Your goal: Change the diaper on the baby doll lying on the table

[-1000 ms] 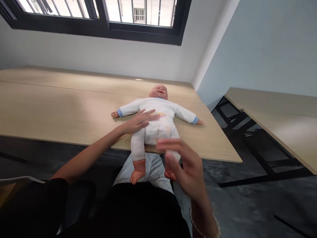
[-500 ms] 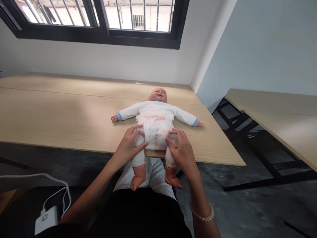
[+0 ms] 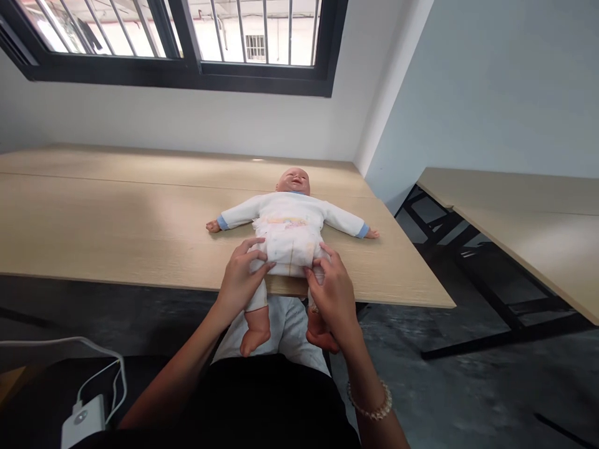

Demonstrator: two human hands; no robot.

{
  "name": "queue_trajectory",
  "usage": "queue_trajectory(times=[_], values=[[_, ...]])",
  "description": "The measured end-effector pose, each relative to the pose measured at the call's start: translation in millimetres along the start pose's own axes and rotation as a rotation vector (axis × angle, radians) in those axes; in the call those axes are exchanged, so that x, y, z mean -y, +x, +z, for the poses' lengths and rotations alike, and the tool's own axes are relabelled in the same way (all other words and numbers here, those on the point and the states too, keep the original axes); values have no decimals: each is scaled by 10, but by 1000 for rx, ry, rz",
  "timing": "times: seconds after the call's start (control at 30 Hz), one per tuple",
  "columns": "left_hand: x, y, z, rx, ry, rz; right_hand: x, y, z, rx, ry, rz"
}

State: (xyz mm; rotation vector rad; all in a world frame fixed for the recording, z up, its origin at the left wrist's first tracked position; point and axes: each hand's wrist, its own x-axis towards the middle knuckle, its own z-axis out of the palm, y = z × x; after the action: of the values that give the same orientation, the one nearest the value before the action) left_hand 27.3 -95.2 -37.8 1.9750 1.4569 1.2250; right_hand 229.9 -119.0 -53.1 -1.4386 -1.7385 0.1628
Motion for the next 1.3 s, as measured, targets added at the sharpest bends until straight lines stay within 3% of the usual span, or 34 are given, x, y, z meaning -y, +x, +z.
queue_trajectory(times=[0.13,0.27,0.37,0.63,0.8,1.07,1.2,1.3], values=[[10,22,-39,-42,-14,-2,28,21,26,-64,-58,-8],[-64,-21,-66,110,146,31,16,-29,11,65,-124,-127],[-131,-91,-50,187,262,52,9,-79,-9,136,-170,-136],[-142,-67,40,83,346,-51,128,-52,78,12,-230,43],[-139,-15,77,59,357,-63,153,-3,116,10,-317,112],[52,-150,64,3,70,32,-146,-36,-32,59,112,61],[123,-276,105,-18,-26,39,-155,-76,-1,98,133,172],[123,-320,140,5,-9,40,-132,-69,82,85,125,168]])
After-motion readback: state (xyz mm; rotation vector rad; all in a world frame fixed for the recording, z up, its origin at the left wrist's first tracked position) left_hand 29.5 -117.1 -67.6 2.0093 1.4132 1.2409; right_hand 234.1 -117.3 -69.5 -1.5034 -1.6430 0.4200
